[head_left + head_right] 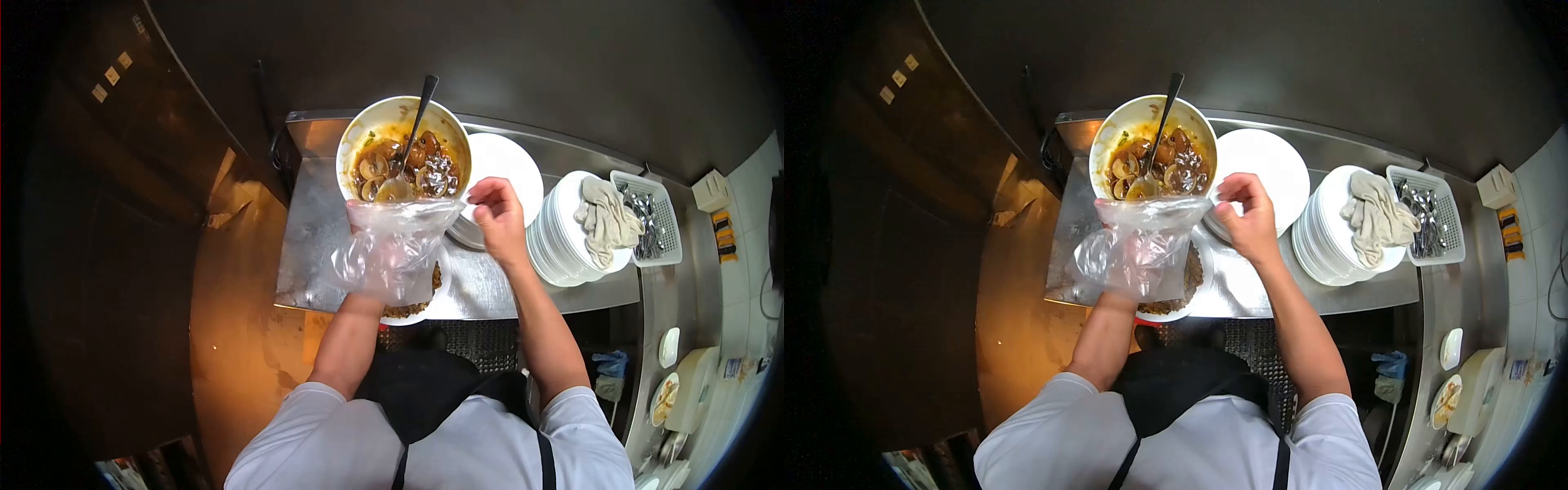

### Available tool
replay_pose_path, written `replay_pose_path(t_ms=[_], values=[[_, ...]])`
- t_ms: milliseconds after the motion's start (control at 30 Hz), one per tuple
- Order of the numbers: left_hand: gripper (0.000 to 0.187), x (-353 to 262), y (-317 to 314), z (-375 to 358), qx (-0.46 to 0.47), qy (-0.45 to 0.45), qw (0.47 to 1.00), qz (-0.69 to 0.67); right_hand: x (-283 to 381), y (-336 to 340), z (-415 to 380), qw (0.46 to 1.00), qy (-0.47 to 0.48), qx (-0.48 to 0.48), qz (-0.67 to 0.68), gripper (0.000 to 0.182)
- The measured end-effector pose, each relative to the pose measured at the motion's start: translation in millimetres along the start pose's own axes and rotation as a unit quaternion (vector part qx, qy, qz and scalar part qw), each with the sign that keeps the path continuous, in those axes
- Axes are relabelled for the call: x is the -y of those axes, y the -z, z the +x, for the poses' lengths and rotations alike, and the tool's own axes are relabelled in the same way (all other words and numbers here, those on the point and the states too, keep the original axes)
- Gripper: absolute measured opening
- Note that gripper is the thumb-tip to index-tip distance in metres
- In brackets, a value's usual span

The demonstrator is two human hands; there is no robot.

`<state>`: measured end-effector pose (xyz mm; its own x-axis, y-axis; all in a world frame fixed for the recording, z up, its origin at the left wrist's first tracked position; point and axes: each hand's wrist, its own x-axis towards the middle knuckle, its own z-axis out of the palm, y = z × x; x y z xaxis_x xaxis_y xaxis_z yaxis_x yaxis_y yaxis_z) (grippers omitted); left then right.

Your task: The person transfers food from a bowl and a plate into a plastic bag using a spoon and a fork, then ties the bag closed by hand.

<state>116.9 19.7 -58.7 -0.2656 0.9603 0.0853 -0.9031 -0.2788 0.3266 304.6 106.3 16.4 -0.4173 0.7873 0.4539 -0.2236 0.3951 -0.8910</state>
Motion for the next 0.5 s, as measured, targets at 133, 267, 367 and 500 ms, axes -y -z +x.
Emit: replay_pose_path(t_ms=[133,267,367,500], values=[[0.095,-3,-6,-4,0.006,-0.006,1.0,-0.005,50,10,83,0.993,-0.051,-0.028,-0.1,0.06],[0.095,-9,-13,-10,0.011,-0.011,1.0,-0.005,55,-28,165,0.951,-0.074,0.083,-0.287,0.055],[0.095,-15,-13,-13,0.011,-0.021,1.0,-0.008,68,-45,169,0.924,0.0,0.09,-0.373,0.05],[0.095,-16,-8,-10,0.014,-0.031,0.999,-0.008,73,-57,137,0.975,-0.007,0.062,-0.213,0.047]])
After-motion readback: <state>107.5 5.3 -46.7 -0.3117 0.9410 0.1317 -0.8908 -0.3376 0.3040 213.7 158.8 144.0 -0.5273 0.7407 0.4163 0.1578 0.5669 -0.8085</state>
